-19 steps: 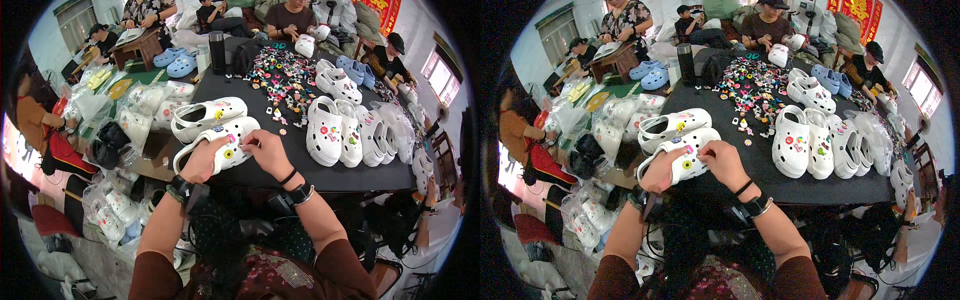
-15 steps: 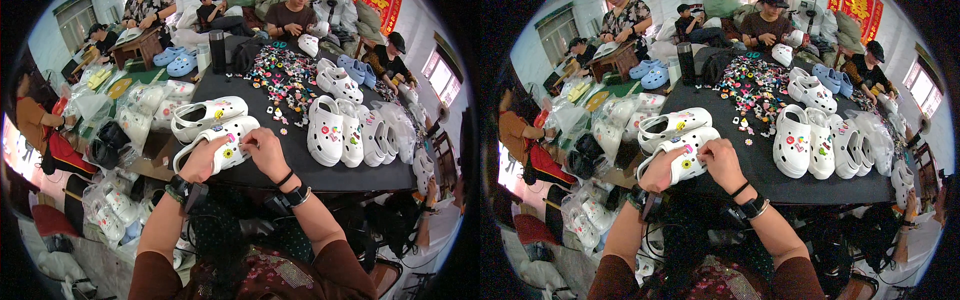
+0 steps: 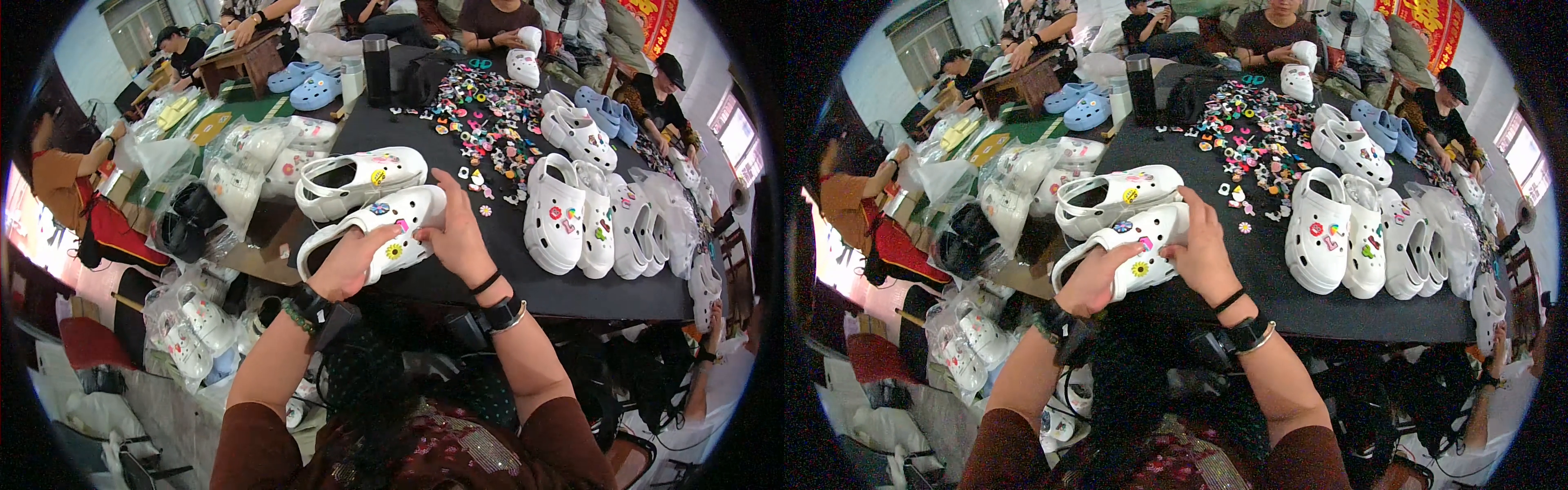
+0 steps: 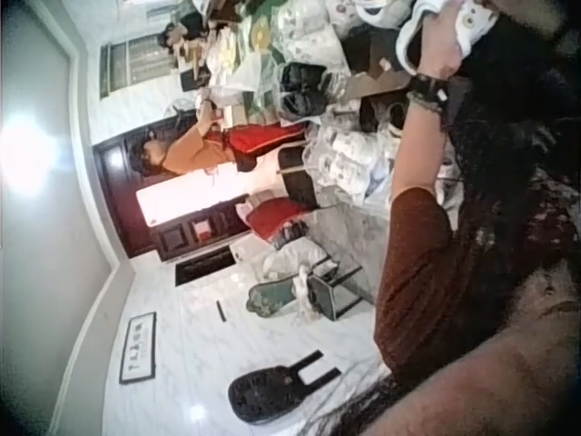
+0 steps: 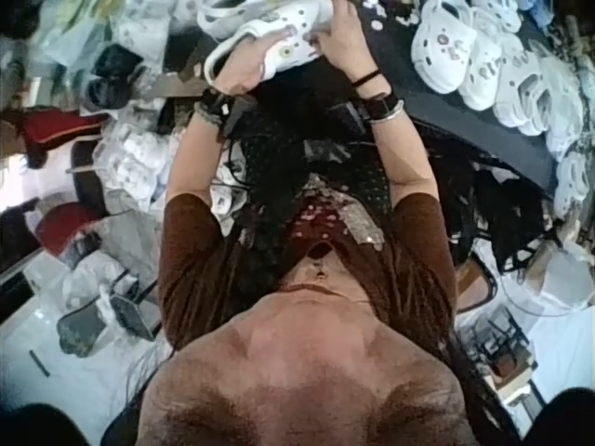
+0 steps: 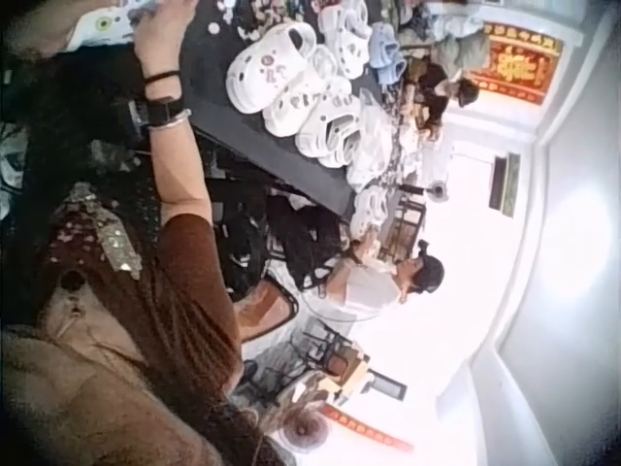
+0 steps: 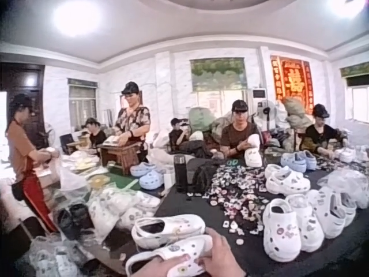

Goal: Attaching charms and accessories to clogs/shoes in a manufacturing workshop.

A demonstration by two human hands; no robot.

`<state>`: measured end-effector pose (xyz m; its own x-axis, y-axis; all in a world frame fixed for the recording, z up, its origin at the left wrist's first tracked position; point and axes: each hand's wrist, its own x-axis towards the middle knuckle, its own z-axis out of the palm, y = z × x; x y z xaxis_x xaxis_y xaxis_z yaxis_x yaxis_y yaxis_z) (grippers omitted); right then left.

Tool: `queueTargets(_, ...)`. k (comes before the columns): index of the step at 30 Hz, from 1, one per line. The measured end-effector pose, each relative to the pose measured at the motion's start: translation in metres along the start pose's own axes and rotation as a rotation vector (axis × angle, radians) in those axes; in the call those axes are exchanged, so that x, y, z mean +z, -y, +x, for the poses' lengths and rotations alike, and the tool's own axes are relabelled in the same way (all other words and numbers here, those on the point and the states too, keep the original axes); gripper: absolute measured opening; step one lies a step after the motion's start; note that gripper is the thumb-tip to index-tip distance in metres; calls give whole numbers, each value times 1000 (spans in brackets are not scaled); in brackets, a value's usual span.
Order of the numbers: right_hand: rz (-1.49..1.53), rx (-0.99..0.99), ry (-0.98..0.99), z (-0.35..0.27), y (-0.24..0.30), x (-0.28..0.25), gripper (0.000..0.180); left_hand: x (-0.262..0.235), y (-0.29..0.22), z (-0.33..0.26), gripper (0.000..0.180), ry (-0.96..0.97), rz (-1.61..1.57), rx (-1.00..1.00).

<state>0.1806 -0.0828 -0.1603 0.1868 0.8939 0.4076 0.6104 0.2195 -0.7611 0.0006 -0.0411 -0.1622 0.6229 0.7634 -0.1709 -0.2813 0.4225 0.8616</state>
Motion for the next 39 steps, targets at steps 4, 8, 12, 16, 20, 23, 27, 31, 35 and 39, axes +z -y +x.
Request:
queueTargets(4,-49,-6,-11,4,-7,4,88,1,2,-1,43,6,16,25)
queueTargets(8,-78,-51,42,8,-19,1,80,5,-2,4,43,-18,79,45)
queueTargets(12,-63,-89,193,17,-17,-14,72,7,-7,3,43,-77,190,105)
queueTargets(16,-195,-41,333,31,-21,-22,75,-8,-12,-18,45,-158,743,176)
queueTargets(20,-330,-173,364,57,-27,-19,64,-14,-12,-44,42,-192,797,397)
queueTargets(23,-337,-493,320,85,7,-13,44,-23,-7,-56,39,-319,1040,562)
queueTargets(27,-316,-602,572,105,44,13,52,-21,-3,-63,30,-318,1109,685)
queueTargets(31,-692,-409,702,114,45,58,47,-34,-6,-73,28,-532,1253,857)
queueTargets(35,-880,-444,719,115,73,70,30,-62,-8,-78,28,-692,1125,943)
queueTargets(39,-878,-435,566,111,55,88,20,-75,-3,-67,30,-798,1090,875)
